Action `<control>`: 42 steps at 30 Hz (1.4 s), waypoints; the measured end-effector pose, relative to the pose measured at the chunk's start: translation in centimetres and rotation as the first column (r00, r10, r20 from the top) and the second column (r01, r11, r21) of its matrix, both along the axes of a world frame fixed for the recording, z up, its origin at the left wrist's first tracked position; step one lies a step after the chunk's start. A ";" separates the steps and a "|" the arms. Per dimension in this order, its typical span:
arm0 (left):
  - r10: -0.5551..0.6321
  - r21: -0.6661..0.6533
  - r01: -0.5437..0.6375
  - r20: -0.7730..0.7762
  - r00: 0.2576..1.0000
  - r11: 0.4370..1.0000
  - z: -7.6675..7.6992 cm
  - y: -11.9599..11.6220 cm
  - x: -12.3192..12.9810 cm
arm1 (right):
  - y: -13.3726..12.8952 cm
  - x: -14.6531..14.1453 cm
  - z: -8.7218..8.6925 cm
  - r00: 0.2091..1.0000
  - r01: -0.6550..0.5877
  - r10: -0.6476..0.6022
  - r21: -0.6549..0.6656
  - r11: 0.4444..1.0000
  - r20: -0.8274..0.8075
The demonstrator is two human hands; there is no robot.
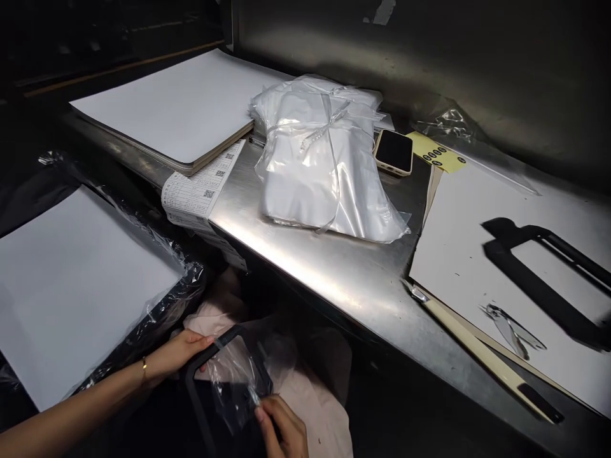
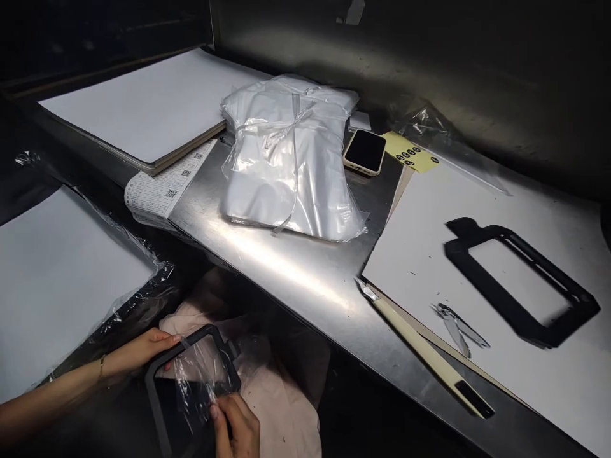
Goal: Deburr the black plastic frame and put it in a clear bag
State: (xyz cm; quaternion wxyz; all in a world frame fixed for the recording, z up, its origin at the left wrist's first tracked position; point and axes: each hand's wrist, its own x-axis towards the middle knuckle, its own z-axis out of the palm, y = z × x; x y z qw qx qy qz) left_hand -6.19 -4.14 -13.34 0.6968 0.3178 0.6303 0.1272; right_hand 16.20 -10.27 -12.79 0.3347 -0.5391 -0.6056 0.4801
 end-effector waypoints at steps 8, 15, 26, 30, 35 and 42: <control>0.118 -0.065 -0.109 0.146 0.982 0.992 2.8 2.3 3.2 | 6.4 3.2 0.6 0.967 0.222 -0.238 0.160 0.962 0.089; 0.169 -0.146 -0.129 0.312 0.935 0.981 5.3 1.3 3.9 | 7.2 4.3 2.6 0.955 0.258 -0.290 0.303 0.917 0.065; 0.672 -0.729 -0.184 0.462 0.579 0.659 -2.4 0.1 5.8 | 0.0 -6.8 -0.6 0.973 0.027 0.085 0.469 0.883 -0.215; 0.783 -0.691 -0.393 0.434 0.445 0.607 -2.1 0.6 6.8 | -1.8 -5.8 -3.5 0.962 0.181 -0.074 0.408 0.895 -0.263; 0.830 -0.752 -0.362 0.446 0.335 0.551 0.4 -0.4 7.5 | -1.4 -1.6 -4.1 0.888 0.381 -0.359 0.024 0.924 -0.289; 0.830 -0.761 -0.333 0.495 0.257 0.557 2.2 -1.3 6.2 | 1.0 0.3 -4.1 0.752 0.287 -0.488 -0.445 0.848 -0.444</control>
